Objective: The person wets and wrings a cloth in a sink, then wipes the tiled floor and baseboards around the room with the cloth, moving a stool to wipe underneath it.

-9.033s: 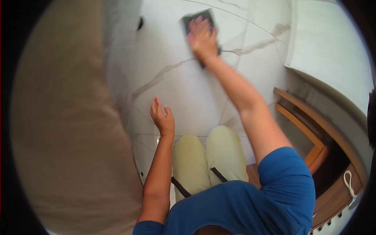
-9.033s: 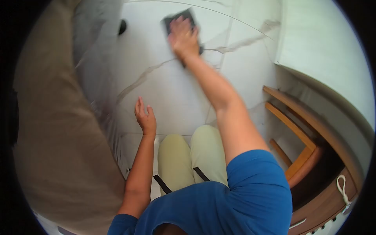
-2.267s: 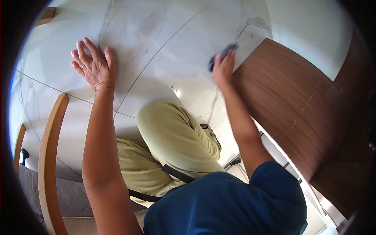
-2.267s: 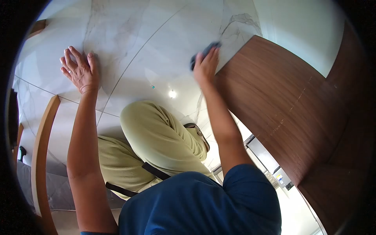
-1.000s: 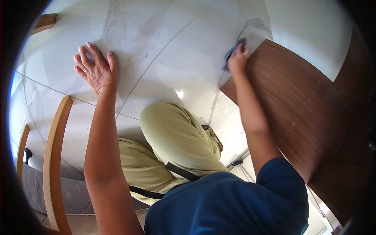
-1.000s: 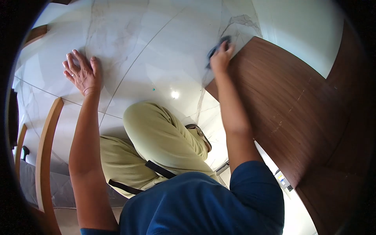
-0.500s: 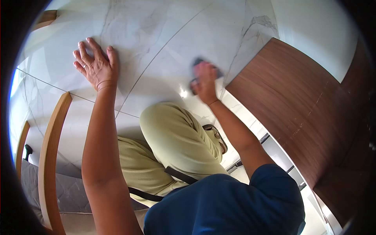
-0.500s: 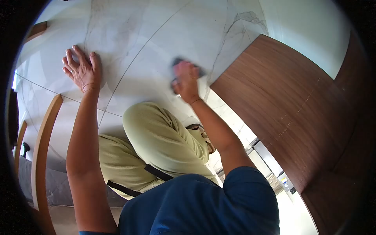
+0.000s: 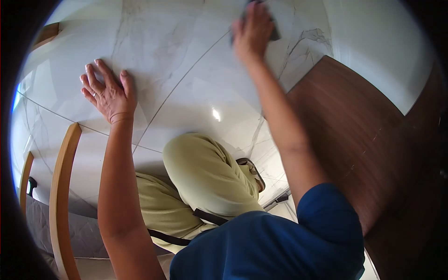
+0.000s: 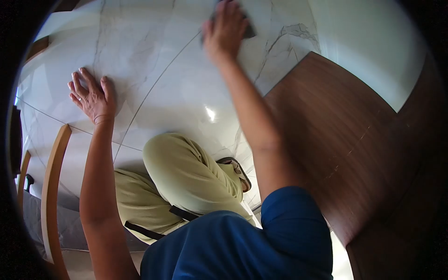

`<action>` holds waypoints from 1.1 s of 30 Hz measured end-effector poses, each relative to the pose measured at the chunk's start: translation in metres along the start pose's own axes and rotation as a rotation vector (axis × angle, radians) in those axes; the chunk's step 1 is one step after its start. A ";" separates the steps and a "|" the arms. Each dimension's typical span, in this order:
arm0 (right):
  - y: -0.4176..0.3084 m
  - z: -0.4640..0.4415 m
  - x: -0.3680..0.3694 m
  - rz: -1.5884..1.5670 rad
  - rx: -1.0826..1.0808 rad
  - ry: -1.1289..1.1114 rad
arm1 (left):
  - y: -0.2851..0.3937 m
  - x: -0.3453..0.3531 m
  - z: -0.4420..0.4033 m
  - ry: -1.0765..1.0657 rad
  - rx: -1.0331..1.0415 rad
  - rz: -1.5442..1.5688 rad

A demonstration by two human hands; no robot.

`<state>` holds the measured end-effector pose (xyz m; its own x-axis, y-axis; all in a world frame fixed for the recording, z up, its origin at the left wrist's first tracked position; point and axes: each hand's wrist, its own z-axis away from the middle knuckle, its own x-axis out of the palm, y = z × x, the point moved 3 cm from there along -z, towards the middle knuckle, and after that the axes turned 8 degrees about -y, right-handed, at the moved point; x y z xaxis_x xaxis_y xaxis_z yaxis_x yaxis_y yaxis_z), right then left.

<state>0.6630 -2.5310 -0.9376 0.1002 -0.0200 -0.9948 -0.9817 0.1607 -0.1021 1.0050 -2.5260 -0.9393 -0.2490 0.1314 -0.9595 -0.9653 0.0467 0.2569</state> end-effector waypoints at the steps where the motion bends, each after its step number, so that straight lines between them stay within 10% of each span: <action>1: -0.020 0.029 -0.011 -0.046 -0.069 -0.111 | -0.001 0.000 -0.001 -0.004 0.000 -0.001; 4: 0.010 0.100 -0.017 -0.050 -0.059 -0.260 | -0.001 -0.002 0.000 -0.021 -0.005 0.000; 11: 0.349 0.005 -0.009 -0.236 0.906 -0.003 | 0.001 -0.003 0.001 -0.043 -0.028 -0.043; 15: 0.243 -0.107 -0.023 0.064 1.144 -0.021 | -0.003 -0.007 -0.003 -0.083 -0.049 -0.016; 17: 0.184 -0.149 -0.020 0.136 0.775 -0.215 | -0.002 -0.005 -0.001 -0.095 -0.062 -0.009; 21: 0.062 -0.135 0.013 0.069 -0.240 0.077 | -0.001 -0.006 -0.001 -0.095 -0.071 -0.016; 23: 0.036 -0.063 0.002 -0.064 -0.397 -0.139 | 0.000 -0.006 -0.002 -0.094 -0.086 -0.006; 29: 0.255 -0.059 0.001 -0.076 0.177 0.003 | -0.003 -0.006 -0.003 -0.126 -0.099 0.001; 33: 0.133 -0.220 -0.005 0.008 0.235 -0.001 | -0.002 -0.009 -0.003 -0.156 -0.108 0.004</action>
<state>0.4965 -2.7266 -0.9455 0.0926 -0.0170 -0.9956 -0.9179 0.3861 -0.0920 1.0089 -2.5299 -0.9314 -0.2459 0.2835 -0.9269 -0.9692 -0.0602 0.2388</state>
